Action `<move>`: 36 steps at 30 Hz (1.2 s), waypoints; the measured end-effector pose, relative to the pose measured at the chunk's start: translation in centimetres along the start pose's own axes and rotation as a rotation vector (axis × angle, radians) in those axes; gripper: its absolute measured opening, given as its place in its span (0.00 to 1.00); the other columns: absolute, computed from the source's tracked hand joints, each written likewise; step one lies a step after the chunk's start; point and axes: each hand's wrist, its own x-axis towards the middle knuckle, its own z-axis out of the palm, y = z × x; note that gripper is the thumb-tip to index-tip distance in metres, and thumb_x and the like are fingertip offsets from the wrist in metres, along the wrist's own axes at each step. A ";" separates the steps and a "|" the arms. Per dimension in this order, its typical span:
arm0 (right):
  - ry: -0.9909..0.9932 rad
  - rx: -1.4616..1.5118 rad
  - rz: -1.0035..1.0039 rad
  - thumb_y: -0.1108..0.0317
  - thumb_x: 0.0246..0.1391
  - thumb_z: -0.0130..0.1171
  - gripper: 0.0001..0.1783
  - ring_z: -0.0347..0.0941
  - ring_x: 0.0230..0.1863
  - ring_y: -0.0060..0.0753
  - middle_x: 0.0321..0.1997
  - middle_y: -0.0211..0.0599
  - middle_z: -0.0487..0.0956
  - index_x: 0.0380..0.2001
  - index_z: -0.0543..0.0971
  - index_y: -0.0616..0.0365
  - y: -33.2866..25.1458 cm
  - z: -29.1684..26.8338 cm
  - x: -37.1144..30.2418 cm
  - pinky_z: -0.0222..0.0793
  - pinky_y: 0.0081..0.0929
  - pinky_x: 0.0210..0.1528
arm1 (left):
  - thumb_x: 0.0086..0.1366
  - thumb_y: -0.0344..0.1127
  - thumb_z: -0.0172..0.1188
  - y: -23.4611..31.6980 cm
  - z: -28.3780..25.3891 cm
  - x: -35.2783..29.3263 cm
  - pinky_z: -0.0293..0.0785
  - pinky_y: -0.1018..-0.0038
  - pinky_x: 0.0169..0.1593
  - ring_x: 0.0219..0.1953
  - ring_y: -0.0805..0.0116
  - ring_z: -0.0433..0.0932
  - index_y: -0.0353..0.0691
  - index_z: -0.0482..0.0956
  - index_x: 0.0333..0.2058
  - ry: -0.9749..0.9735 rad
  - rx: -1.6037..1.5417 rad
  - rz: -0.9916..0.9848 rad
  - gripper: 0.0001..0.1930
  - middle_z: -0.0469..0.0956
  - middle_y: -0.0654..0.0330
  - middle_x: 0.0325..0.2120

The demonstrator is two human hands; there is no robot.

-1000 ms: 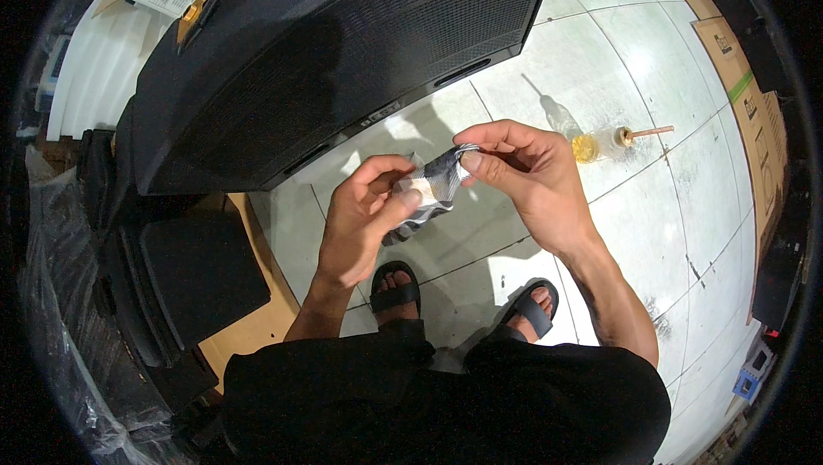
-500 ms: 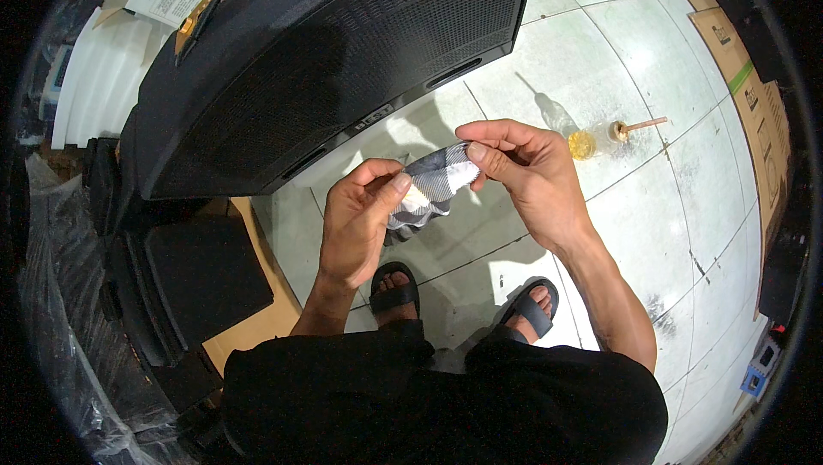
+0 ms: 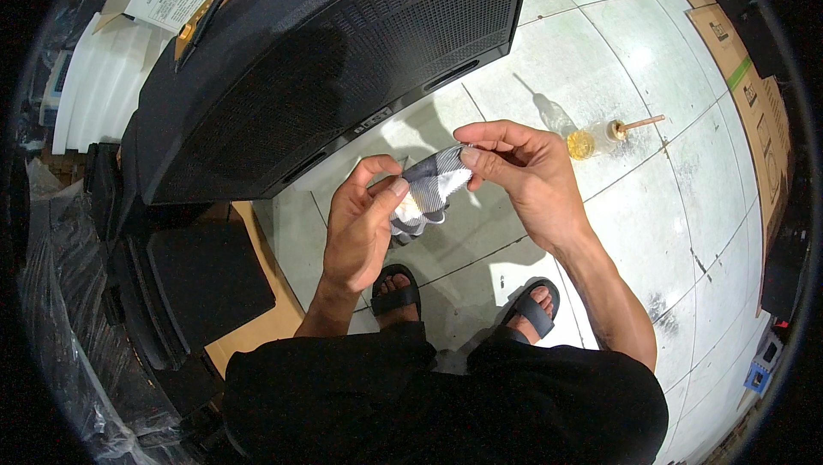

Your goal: The person walks through a cluttered room and sits on the floor. They use a cloth and a liquid from a bottle to wipe the surface of a black speaker, focusing on the grille and edges.

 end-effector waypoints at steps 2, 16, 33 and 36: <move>0.000 0.018 0.023 0.75 0.55 0.64 0.12 0.75 0.28 0.23 0.33 0.38 0.83 0.44 0.82 0.65 -0.3 0.2 -0.1 0.72 0.20 0.34 | 0.68 0.25 0.56 0.2 0.2 -0.1 0.70 0.81 0.45 0.39 0.79 0.75 0.34 0.71 0.50 -0.024 -0.007 0.009 0.13 0.78 0.58 0.35; -0.039 0.064 0.036 0.72 0.58 0.62 0.12 0.75 0.27 0.22 0.30 0.35 0.82 0.44 0.82 0.65 -0.2 0.9 -0.3 0.71 0.20 0.32 | 0.65 0.28 0.62 0.8 1.2 -0.4 0.71 0.84 0.37 0.34 0.80 0.76 0.30 0.76 0.51 -0.056 0.346 0.085 0.17 0.80 0.59 0.34; -0.125 0.230 0.038 0.79 0.54 0.62 0.14 0.78 0.37 0.23 0.37 0.37 0.83 0.45 0.82 0.64 0.1 1.0 -0.7 0.75 0.21 0.42 | 0.69 0.31 0.57 0.0 0.7 -0.2 0.67 0.86 0.39 0.34 0.84 0.72 0.30 0.77 0.44 -0.034 0.047 -0.011 0.10 0.78 0.63 0.33; -0.141 0.177 0.034 0.80 0.53 0.62 0.15 0.78 0.39 0.24 0.37 0.36 0.83 0.46 0.82 0.62 0.6 0.6 -0.8 0.75 0.21 0.44 | 0.69 0.31 0.57 -0.3 0.6 -0.2 0.67 0.86 0.39 0.35 0.85 0.72 0.30 0.77 0.44 -0.030 0.007 -0.025 0.10 0.78 0.64 0.33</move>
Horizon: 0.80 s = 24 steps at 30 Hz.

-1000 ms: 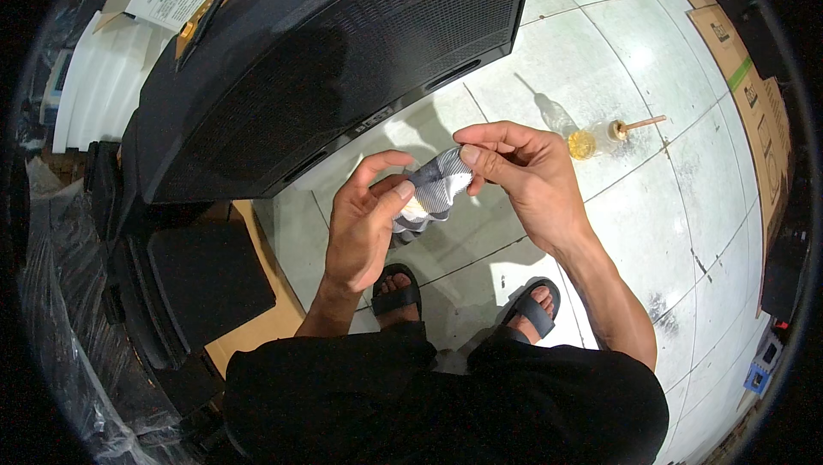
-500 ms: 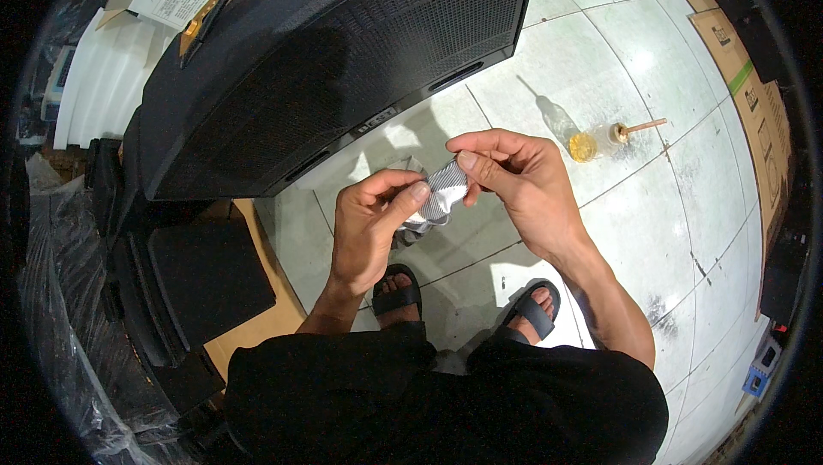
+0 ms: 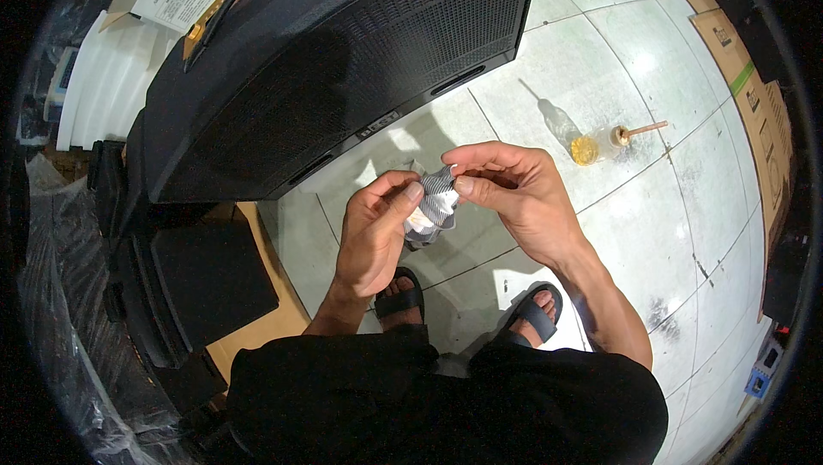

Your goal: The person walks through a cluttered room and sits on the floor. They use a cloth and a liquid from a bottle to wipe the surface of a black speaker, focusing on the grille and edges.

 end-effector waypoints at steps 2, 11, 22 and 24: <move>0.003 -0.082 -0.013 0.79 0.54 0.62 0.15 0.78 0.39 0.23 0.37 0.36 0.83 0.46 0.82 0.62 0.4 0.0 0.1 0.74 0.21 0.45 | 0.69 0.31 0.57 0.0 0.1 0.0 0.68 0.86 0.39 0.35 0.85 0.73 0.31 0.78 0.44 0.005 0.000 0.001 0.10 0.79 0.64 0.33; 0.075 -0.353 -0.096 0.67 0.63 0.58 0.09 0.72 0.33 0.18 0.31 0.30 0.79 0.36 0.79 0.64 0.6 0.5 0.2 0.69 0.20 0.39 | 0.69 0.31 0.58 -0.4 -0.1 -0.3 0.69 0.85 0.42 0.36 0.83 0.74 0.30 0.77 0.45 -0.026 0.005 -0.015 0.10 0.79 0.64 0.34; 0.304 -0.302 -0.211 0.61 0.67 0.54 0.12 0.69 0.28 0.16 0.29 0.27 0.77 0.36 0.75 0.60 1.0 0.2 -0.6 0.66 0.18 0.33 | 0.60 0.30 0.67 0.2 0.1 -0.9 0.72 0.76 0.38 0.34 0.73 0.76 0.32 0.80 0.38 -0.063 0.768 0.124 0.10 0.79 0.59 0.32; 0.363 -0.365 -0.204 0.62 0.67 0.54 0.11 0.66 0.26 0.13 0.28 0.25 0.76 0.36 0.75 0.59 1.4 -0.1 -1.0 0.61 0.14 0.29 | 0.60 0.31 0.67 0.2 0.2 -1.1 0.74 0.71 0.38 0.33 0.66 0.78 0.33 0.80 0.37 -0.019 0.882 0.268 0.09 0.78 0.57 0.30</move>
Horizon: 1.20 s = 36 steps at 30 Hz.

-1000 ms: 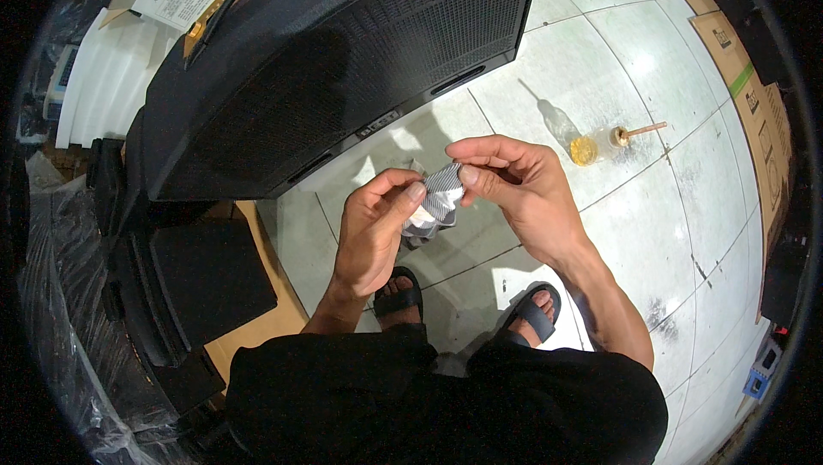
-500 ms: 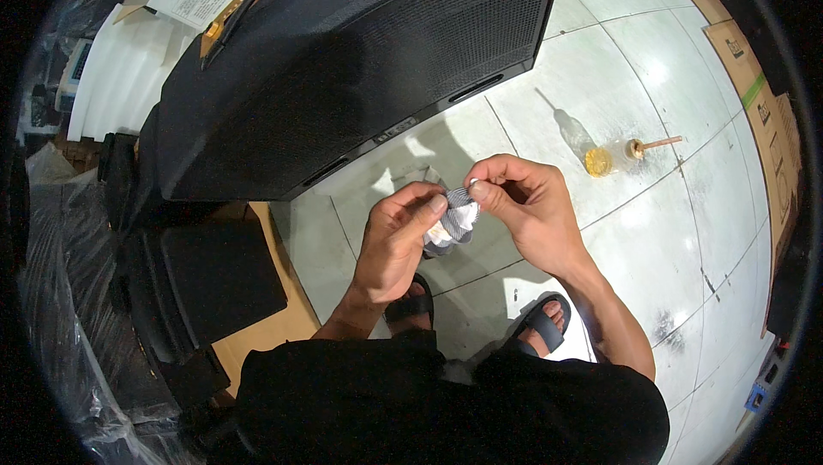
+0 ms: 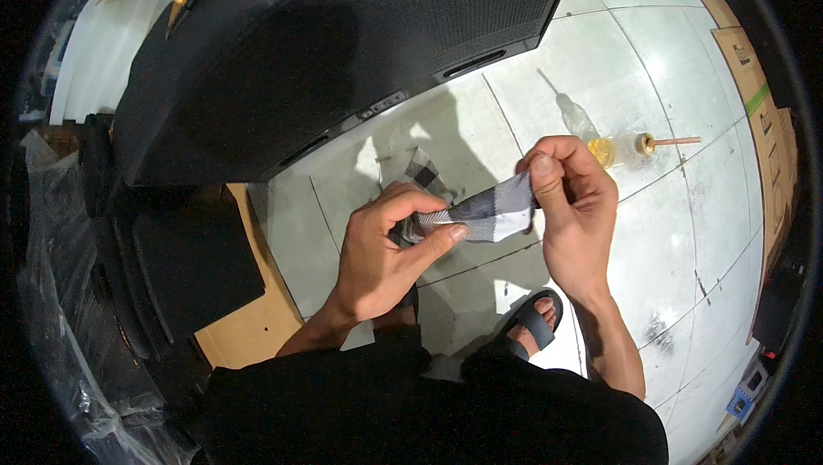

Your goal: The person walks through a cluttered room and sits on the floor. They use a cloth and a liquid from a bottle to wipe the surface of a black speaker, focusing on the grille and edges.

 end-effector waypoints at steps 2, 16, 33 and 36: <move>0.008 -0.057 0.039 0.62 0.66 0.55 0.11 0.64 0.25 0.12 0.28 0.24 0.75 0.35 0.76 0.59 0.3 -0.5 -0.2 0.59 0.12 0.27 | 0.58 0.30 0.68 -0.3 -0.1 0.0 0.74 0.69 0.39 0.33 0.67 0.78 0.33 0.80 0.35 0.020 -0.015 0.131 0.09 0.78 0.57 0.30; -0.282 -0.564 -0.319 0.66 0.49 0.70 0.29 0.72 0.55 0.39 0.56 0.41 0.77 0.54 0.73 0.57 -0.4 0.8 -1.0 0.67 0.35 0.57 | 0.65 0.27 0.62 -0.5 -0.1 -0.3 0.70 0.83 0.37 0.35 0.80 0.75 0.32 0.77 0.41 -0.038 -0.486 -0.342 0.07 0.78 0.59 0.32; -0.264 0.079 0.267 0.68 0.60 0.61 0.08 0.72 0.34 0.19 0.31 0.30 0.82 0.37 0.84 0.62 3.4 -0.9 -1.2 0.67 0.21 0.40 | 0.60 0.21 0.62 -2.2 1.2 -0.7 0.71 0.76 0.48 0.43 0.73 0.74 0.32 0.76 0.39 0.071 -0.508 -0.040 0.08 0.78 0.55 0.42; -0.207 0.055 0.244 0.68 0.61 0.60 0.09 0.72 0.34 0.18 0.31 0.28 0.81 0.37 0.83 0.63 4.6 -1.2 -0.8 0.66 0.21 0.40 | 0.65 0.24 0.60 -2.2 2.1 0.7 0.70 0.78 0.48 0.44 0.76 0.74 0.28 0.75 0.44 0.089 -0.790 -0.230 0.10 0.78 0.56 0.42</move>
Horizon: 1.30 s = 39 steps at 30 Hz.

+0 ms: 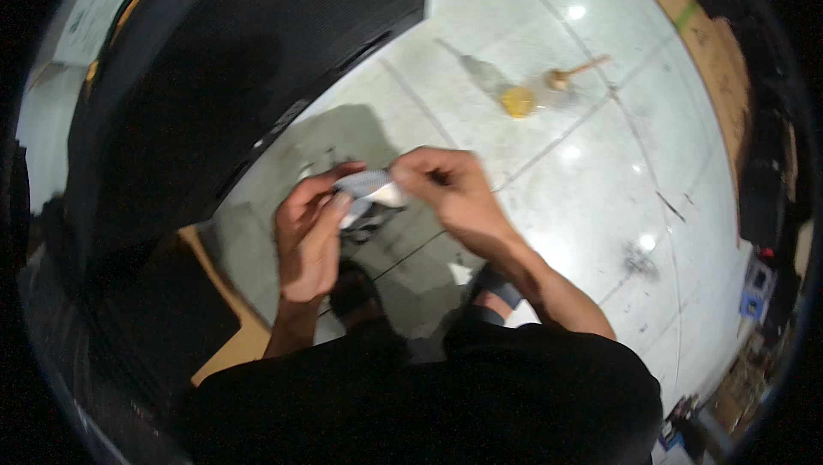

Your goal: The person walks through a cluttered room and sits on the floor. They use a cloth and a liquid from a bottle to wipe the surface of a black speaker, focusing on the grille and edges.

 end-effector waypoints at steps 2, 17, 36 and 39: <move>0.009 0.093 0.008 0.69 0.62 0.58 0.09 0.72 0.35 0.17 0.33 0.28 0.82 0.39 0.82 0.64 0.4 -0.5 0.2 0.67 0.19 0.42 | 0.66 0.26 0.60 -1.6 -0.9 0.5 0.70 0.79 0.48 0.42 0.77 0.75 0.28 0.75 0.45 0.006 -0.096 -0.077 0.11 0.79 0.58 0.40; -0.006 0.110 0.024 0.70 0.61 0.59 0.10 0.74 0.39 0.20 0.36 0.31 0.82 0.44 0.81 0.63 -1.1 0.4 -0.4 0.68 0.21 0.47 | 0.66 0.25 0.60 -1.0 -0.3 0.2 0.71 0.79 0.46 0.39 0.77 0.76 0.31 0.75 0.44 0.030 -0.120 -0.050 0.09 0.80 0.58 0.36; 0.076 -0.034 -0.114 0.71 0.60 0.61 0.18 0.74 0.49 0.25 0.47 0.34 0.81 0.52 0.77 0.63 -0.5 0.3 0.6 0.69 0.28 0.56 | 0.73 0.31 0.50 0.5 -0.4 -0.5 0.70 0.68 0.56 0.49 0.69 0.74 0.34 0.67 0.50 0.139 -0.239 -0.010 0.11 0.74 0.54 0.44; -0.089 -0.177 -0.150 0.66 0.62 0.59 0.20 0.74 0.54 0.33 0.52 0.40 0.80 0.55 0.76 0.62 1.3 -0.5 1.2 0.69 0.32 0.59 | 0.74 0.35 0.47 0.5 -0.7 -0.6 0.69 0.65 0.58 0.52 0.66 0.73 0.36 0.68 0.51 0.145 -0.309 -0.042 0.12 0.73 0.55 0.47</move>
